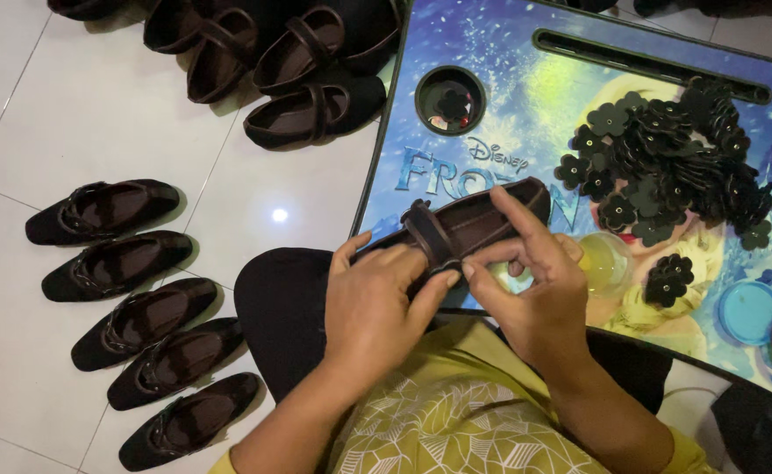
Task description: The person sits on the floor with a lap tray, applies glue to black flower-shaped appliqués and presses them onto the straps of black Mary Jane shoes one at a time, setting finished shoes aside with other completed pairs.
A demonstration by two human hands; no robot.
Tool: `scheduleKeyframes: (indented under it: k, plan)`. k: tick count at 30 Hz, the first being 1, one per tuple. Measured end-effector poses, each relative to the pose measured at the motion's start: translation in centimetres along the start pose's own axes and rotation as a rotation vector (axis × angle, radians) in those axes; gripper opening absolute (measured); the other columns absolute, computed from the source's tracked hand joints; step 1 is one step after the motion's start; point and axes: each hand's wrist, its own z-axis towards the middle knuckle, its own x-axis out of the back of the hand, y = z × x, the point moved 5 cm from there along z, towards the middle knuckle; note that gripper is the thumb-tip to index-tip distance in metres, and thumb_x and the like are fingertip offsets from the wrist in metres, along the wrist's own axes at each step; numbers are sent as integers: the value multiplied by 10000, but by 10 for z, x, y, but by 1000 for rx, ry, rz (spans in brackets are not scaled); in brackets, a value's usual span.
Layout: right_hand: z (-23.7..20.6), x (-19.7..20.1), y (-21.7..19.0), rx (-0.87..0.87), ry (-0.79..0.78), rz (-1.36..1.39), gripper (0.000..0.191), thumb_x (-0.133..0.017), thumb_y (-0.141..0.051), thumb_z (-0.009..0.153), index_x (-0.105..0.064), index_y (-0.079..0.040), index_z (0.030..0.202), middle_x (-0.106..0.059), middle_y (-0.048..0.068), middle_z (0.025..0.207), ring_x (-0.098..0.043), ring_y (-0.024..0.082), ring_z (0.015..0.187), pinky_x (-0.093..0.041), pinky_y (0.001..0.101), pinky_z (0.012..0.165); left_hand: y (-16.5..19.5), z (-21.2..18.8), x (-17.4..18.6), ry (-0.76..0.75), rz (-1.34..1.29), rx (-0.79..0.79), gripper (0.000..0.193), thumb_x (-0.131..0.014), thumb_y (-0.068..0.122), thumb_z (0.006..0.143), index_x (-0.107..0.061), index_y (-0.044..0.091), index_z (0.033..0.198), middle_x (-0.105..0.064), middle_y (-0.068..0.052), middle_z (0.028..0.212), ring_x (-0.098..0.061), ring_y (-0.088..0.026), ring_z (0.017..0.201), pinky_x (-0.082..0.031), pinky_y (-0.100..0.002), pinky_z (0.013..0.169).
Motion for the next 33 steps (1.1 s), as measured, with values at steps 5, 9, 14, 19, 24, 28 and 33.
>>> scheduleKeyframes:
  k: [5, 9, 14, 19, 24, 28, 33]
  plan:
    - [-16, 5, 10, 61, -50, -103, 755, -807, -85, 767, -537, -88, 1472, -760, -45, 826, -580, 87, 786, -355, 287, 968, 7, -26, -20, 135, 72, -84, 239, -766, 330, 896, -707, 101, 862, -683, -62, 813, -665, -255, 818, -368, -507, 1117]
    - [-35, 12, 16, 167, -27, -82, 763, -790, -77, 811, -473, -76, 1505, -770, -33, 942, -648, 84, 909, -329, 300, 1062, 13, -37, -32, 201, 49, -135, 257, -772, 328, 845, -752, 114, 987, -702, -53, 879, -655, -229, 811, -342, -507, 1117]
    - [-56, 26, 30, 106, 54, -29, 743, -739, -5, 850, -443, -27, 1531, -783, 5, 1032, -621, 133, 991, -388, 294, 1039, 11, -38, -37, 224, 87, -139, 253, -804, 364, 839, -757, 139, 945, -701, -21, 848, -653, -199, 805, -333, -529, 1129]
    - [-68, 29, 39, 62, 98, 60, 684, -699, 29, 900, -446, -5, 1534, -778, 32, 1004, -635, 152, 1078, -391, 315, 1130, 9, -38, -44, 271, 183, -138, 227, -830, 344, 833, -766, 145, 920, -671, -13, 785, -648, -187, 773, -368, -507, 1124]
    - [-72, 28, 45, 8, 102, 200, 663, -668, 32, 927, -426, 5, 1544, -766, 54, 1016, -674, 98, 1070, -392, 350, 1182, 8, -38, -49, 324, 223, -160, 220, -830, 339, 849, -753, 141, 905, -671, -6, 784, -645, -176, 757, -378, -488, 1118]
    - [-76, 32, 44, 40, 122, 175, 659, -670, 33, 930, -423, 21, 1541, -764, 49, 995, -687, 105, 1036, -415, 363, 1174, 8, -37, -52, 348, 264, -159, 229, -840, 347, 862, -746, 141, 890, -664, -7, 757, -635, -178, 741, -388, -466, 1114]
    - [-85, 42, 48, 60, 168, 118, 669, -679, 63, 919, -426, 28, 1538, -759, 66, 980, -683, 126, 989, -456, 371, 1125, 10, -40, -51, 365, 292, -184, 270, -847, 368, 866, -733, 128, 914, -674, -4, 792, -642, -174, 784, -378, -476, 1144]
